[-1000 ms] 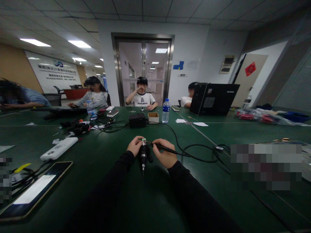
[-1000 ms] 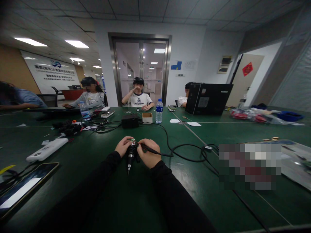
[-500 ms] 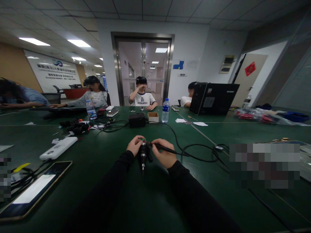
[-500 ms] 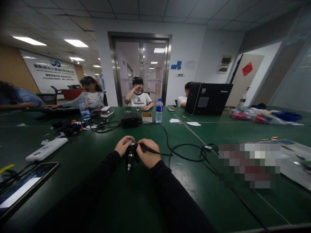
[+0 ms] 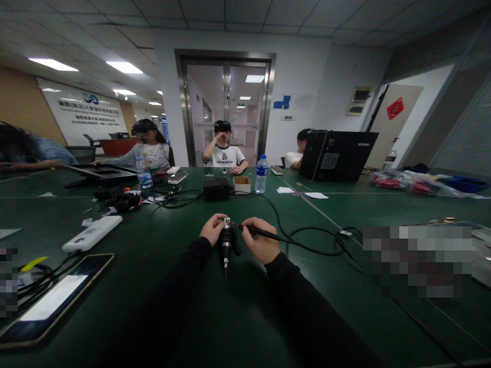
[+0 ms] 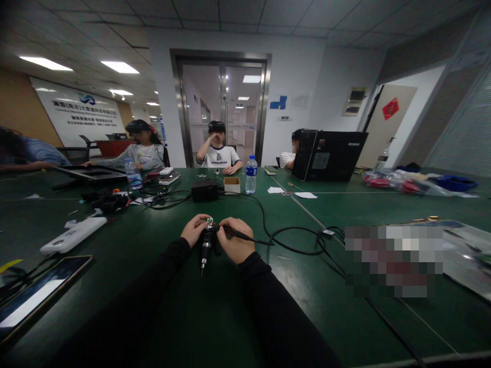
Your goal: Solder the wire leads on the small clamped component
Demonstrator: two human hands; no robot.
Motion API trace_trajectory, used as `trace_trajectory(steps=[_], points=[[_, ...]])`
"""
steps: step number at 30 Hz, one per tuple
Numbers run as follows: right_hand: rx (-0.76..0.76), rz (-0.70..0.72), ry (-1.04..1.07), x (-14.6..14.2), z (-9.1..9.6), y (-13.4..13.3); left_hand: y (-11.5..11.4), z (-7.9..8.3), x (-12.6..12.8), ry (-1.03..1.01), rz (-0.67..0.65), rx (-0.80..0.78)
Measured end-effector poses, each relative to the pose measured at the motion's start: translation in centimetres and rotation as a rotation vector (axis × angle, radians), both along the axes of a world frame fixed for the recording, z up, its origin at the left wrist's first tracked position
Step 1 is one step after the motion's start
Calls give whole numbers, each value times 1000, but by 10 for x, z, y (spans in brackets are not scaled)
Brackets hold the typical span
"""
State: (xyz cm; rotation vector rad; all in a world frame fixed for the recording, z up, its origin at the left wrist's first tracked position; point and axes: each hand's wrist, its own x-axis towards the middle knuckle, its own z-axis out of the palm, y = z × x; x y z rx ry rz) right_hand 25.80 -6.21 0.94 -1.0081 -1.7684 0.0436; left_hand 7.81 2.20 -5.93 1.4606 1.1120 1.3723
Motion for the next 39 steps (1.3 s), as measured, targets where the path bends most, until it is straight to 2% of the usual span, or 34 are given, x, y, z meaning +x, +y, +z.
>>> trace_trajectory(steps=[13, 17, 21, 25, 31, 35, 39], points=[[3, -7, -3, 0, 0, 0, 1, 0, -1, 24, -6, -12], [22, -26, 38, 4, 2, 1, 9, -1, -5, 129, 47, -84], [29, -39, 62, 8, 5, 2, 11, 7, -6, 277, 112, -126], [18, -57, 102, 12, 7, 4, -10, 20, 6, 391, 217, -104], [16, -76, 157, 18, 6, 10, -50, 28, 46, 678, 351, -23], [12, -92, 148, 18, 6, 11, -56, 33, 57, 784, 368, -27], [5, -91, 137, 17, 6, 10, -57, 43, 50, 835, 324, -102]])
